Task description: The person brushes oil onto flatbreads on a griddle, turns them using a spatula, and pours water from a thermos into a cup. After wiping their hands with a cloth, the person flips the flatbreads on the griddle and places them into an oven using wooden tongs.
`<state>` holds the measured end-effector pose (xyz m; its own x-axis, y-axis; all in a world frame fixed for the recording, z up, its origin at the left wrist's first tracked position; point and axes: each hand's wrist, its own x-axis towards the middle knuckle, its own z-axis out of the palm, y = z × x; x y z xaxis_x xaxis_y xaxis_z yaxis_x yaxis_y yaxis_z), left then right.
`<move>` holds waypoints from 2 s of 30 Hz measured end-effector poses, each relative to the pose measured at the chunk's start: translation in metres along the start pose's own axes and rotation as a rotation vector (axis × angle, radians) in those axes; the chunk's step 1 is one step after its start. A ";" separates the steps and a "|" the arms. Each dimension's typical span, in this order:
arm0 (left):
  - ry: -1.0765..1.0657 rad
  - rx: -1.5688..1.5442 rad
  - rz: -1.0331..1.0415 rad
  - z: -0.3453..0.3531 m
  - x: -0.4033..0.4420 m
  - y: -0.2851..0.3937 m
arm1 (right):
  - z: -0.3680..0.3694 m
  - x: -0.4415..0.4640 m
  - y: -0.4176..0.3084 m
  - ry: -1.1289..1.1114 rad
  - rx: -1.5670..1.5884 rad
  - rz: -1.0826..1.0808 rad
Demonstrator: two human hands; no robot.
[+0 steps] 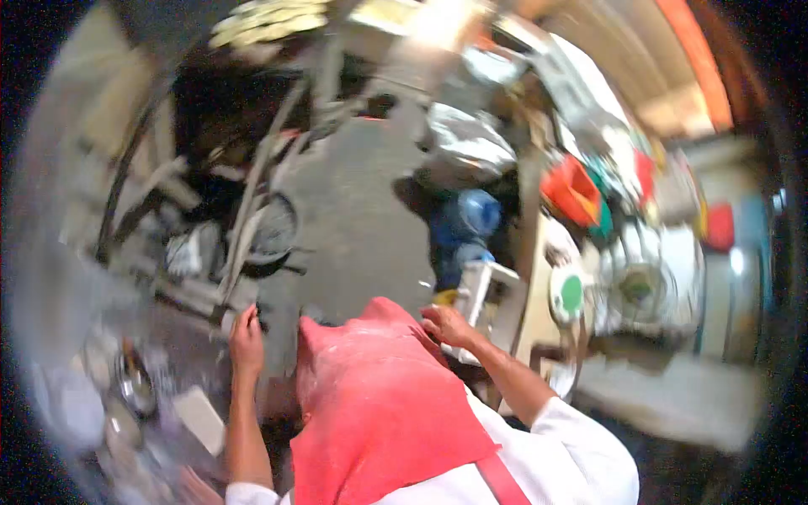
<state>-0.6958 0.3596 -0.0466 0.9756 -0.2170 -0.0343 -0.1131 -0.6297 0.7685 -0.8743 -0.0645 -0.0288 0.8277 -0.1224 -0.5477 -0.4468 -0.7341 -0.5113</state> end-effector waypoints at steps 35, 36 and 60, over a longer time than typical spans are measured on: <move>-0.629 -0.276 -0.919 0.283 0.144 0.118 | -0.225 0.112 0.444 0.832 0.542 0.689; -0.627 -0.239 -0.959 0.285 0.151 0.128 | -0.244 0.123 0.444 0.916 0.775 0.738; -0.598 -0.189 -0.872 0.329 0.188 0.185 | -0.318 0.181 0.462 0.640 -0.220 0.496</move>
<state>-0.5952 -0.0433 -0.1210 0.4494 -0.1110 -0.8864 0.6586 -0.6292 0.4127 -0.8229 -0.6382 -0.1530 0.6154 -0.7719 -0.1593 -0.7882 -0.6009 -0.1330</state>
